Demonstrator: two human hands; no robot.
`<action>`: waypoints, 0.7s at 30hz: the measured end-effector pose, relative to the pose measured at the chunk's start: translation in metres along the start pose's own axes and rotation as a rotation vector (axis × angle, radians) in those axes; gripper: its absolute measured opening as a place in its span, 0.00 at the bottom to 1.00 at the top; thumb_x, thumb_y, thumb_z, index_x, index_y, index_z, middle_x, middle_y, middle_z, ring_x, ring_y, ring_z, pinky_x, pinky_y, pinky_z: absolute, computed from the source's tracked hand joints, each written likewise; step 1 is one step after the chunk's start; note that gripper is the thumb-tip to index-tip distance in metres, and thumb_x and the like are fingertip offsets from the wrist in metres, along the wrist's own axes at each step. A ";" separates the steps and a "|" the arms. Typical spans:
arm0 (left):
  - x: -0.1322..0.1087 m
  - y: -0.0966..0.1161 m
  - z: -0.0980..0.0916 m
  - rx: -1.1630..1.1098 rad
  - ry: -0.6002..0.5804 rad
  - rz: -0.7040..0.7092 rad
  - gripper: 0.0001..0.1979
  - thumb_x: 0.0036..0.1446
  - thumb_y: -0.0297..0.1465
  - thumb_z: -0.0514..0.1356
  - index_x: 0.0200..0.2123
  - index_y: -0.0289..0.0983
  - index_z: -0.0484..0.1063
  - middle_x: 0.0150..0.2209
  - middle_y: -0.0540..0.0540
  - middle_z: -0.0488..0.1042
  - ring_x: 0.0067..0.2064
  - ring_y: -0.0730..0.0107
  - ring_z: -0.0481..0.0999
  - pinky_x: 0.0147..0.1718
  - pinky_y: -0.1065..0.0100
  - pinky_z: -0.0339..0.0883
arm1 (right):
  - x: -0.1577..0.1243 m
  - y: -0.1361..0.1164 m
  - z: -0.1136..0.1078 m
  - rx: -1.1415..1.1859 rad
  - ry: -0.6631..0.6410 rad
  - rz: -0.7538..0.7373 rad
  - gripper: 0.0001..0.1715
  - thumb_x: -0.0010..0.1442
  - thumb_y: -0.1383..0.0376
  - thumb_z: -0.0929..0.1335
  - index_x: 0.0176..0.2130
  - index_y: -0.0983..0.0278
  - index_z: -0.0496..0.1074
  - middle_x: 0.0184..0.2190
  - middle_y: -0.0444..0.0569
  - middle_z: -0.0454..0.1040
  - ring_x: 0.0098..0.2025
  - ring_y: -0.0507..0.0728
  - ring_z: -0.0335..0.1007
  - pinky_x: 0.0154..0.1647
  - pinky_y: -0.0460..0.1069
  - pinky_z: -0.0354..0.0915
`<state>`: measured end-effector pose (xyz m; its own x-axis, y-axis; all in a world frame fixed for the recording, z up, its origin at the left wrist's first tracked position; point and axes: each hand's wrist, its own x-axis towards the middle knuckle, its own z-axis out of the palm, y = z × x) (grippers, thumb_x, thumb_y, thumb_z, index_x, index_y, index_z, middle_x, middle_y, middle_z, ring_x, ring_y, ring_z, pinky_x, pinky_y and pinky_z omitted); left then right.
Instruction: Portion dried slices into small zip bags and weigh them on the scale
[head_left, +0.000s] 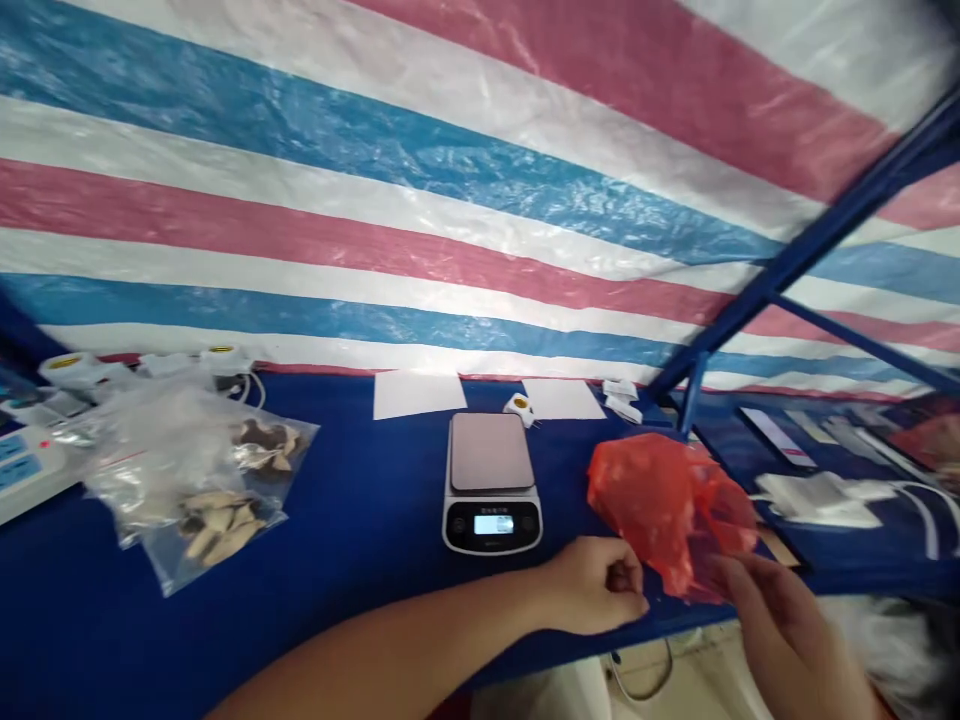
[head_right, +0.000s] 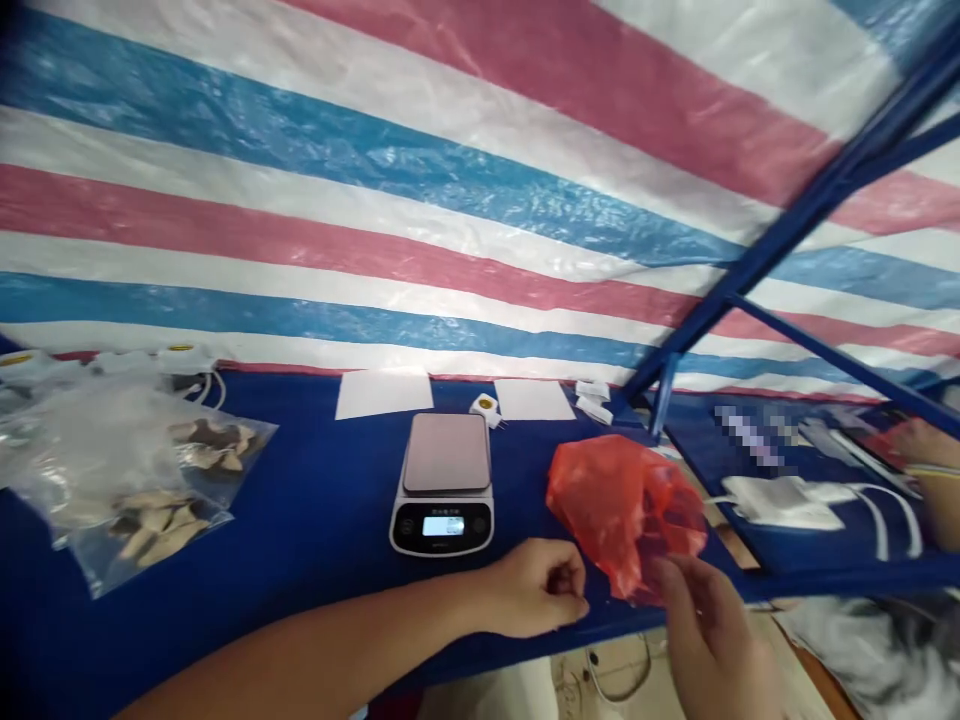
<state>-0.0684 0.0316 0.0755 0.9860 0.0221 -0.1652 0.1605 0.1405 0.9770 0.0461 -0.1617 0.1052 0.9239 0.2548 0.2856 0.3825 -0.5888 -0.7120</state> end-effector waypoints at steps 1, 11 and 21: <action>-0.004 0.004 0.002 0.017 0.021 0.032 0.10 0.49 0.27 0.65 0.31 0.38 0.65 0.25 0.56 0.63 0.27 0.78 0.61 0.28 0.70 0.56 | 0.000 -0.004 0.006 0.068 -0.072 0.050 0.30 0.54 0.40 0.71 0.41 0.61 0.78 0.36 0.54 0.82 0.37 0.65 0.80 0.35 0.54 0.72; -0.052 0.046 -0.008 0.248 0.367 0.265 0.06 0.58 0.32 0.60 0.33 0.39 0.65 0.29 0.52 0.67 0.31 0.74 0.66 0.33 0.70 0.61 | 0.019 -0.072 0.054 0.087 -0.311 -0.099 0.36 0.64 0.44 0.65 0.54 0.70 0.73 0.48 0.65 0.80 0.50 0.70 0.78 0.55 0.63 0.69; -0.199 0.012 -0.055 0.510 1.018 0.204 0.14 0.60 0.45 0.62 0.33 0.41 0.70 0.33 0.49 0.73 0.34 0.69 0.76 0.36 0.69 0.72 | -0.016 -0.102 0.057 0.448 -0.550 -0.261 0.30 0.71 0.54 0.63 0.67 0.62 0.66 0.66 0.57 0.70 0.69 0.63 0.64 0.70 0.62 0.59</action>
<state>-0.2650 0.0830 0.1131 0.5404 0.8182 0.1960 0.2309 -0.3683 0.9006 -0.0089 -0.0617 0.1365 0.6191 0.7585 0.2035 0.4377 -0.1180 -0.8914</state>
